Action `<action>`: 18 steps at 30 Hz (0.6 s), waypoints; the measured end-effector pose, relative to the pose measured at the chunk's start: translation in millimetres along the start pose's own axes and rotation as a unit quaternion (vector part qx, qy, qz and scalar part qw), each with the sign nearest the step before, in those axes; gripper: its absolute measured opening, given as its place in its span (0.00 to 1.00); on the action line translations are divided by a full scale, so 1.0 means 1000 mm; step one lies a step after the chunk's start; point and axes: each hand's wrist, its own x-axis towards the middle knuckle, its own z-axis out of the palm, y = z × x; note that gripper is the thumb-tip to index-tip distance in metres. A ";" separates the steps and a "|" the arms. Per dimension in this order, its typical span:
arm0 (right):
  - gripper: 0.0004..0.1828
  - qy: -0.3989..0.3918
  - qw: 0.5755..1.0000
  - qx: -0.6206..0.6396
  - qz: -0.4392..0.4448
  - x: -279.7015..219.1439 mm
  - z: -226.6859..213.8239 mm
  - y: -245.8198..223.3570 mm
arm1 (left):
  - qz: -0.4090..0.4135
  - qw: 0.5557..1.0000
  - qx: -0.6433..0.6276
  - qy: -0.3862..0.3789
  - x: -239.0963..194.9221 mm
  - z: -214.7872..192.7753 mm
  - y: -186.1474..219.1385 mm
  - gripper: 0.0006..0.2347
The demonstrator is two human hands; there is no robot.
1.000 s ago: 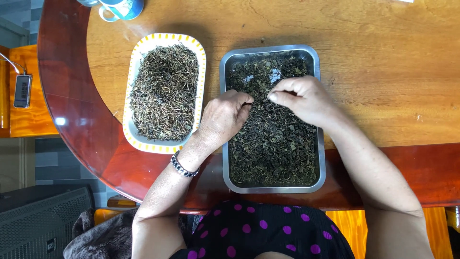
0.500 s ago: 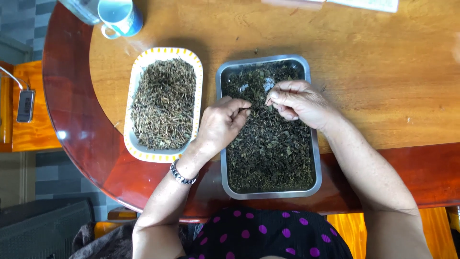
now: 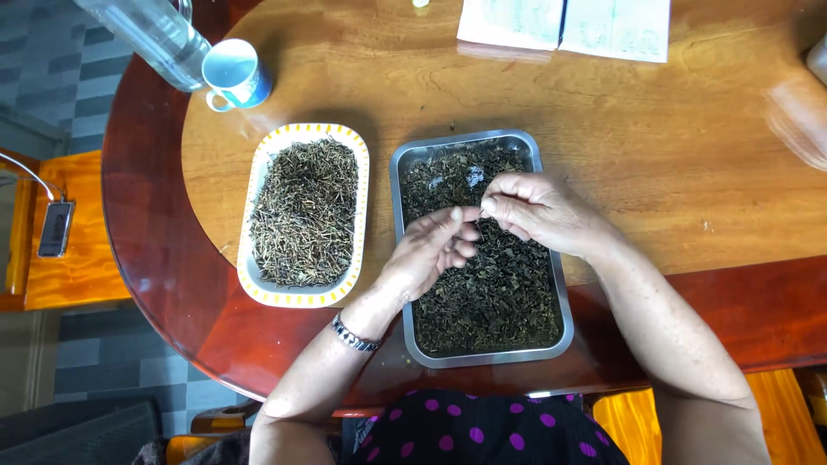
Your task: The person sorts dried herbs by hand, picking up small pieces from a metal tray and transferring them into a ceramic bowl. The hands repeatedly sift through the herbs, separating and moving them between the two containers.
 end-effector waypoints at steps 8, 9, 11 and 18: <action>0.07 0.002 1.000 0.014 -0.017 -0.012 0.020 -0.018 | -0.023 0.989 -0.118 -0.085 0.004 -0.003 -0.017 0.31; 0.08 -0.005 1.000 0.013 -0.018 -0.011 0.021 -0.028 | -0.018 0.989 -0.118 -0.088 0.004 -0.002 -0.014 0.31; 0.08 0.001 1.000 0.019 -0.019 -0.012 0.020 -0.023 | -0.020 0.987 -0.130 -0.093 0.004 -0.005 -0.019 0.30; 0.07 0.069 0.995 0.073 -0.006 -0.014 0.008 0.016 | -0.003 0.986 -0.154 -0.063 -0.003 0.003 -0.007 0.27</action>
